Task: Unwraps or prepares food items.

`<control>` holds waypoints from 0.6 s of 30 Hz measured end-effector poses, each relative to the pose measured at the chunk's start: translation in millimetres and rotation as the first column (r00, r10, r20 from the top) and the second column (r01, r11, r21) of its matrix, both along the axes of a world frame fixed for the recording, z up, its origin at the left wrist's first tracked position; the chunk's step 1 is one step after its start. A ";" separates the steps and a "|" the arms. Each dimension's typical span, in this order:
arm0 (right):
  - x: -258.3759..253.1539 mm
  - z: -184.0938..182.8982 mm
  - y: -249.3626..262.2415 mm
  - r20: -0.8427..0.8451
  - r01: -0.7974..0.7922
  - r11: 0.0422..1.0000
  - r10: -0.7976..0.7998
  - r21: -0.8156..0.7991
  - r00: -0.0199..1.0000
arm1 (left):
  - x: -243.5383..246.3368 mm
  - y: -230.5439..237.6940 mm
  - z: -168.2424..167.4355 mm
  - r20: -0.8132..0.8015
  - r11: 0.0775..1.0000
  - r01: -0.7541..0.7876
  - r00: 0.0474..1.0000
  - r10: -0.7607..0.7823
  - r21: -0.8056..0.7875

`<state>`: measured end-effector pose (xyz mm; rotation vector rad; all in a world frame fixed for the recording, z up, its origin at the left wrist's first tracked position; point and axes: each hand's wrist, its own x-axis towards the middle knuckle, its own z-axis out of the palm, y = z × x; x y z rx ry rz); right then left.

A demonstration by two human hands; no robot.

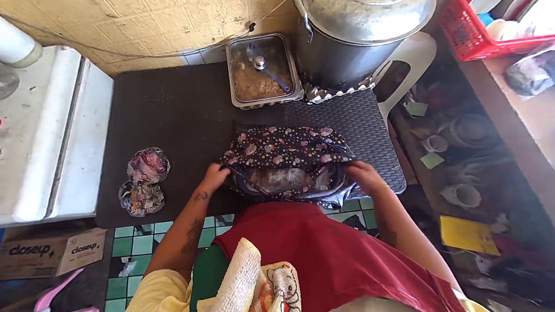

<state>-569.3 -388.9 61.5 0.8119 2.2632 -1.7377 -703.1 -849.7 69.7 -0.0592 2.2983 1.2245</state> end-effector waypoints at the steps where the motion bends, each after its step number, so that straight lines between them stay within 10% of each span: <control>1: -13.6 -1.4 1.1 0.004 0.096 0.994 -0.097 0.060 0.995 | -12.3 5.8 -6.3 -0.056 0.998 -0.053 0.997 0.054 0.032; 11: -87.2 3.4 -30.1 0.164 -0.169 0.771 0.085 0.614 0.983 | -86.5 76.3 -12.4 -0.189 0.985 0.170 0.967 -0.173 -0.032; 18: -124.6 8.4 -6.9 0.232 -0.302 0.861 0.222 0.408 0.947 | -123.0 80.6 -13.6 0.196 0.998 -0.056 0.979 0.053 0.011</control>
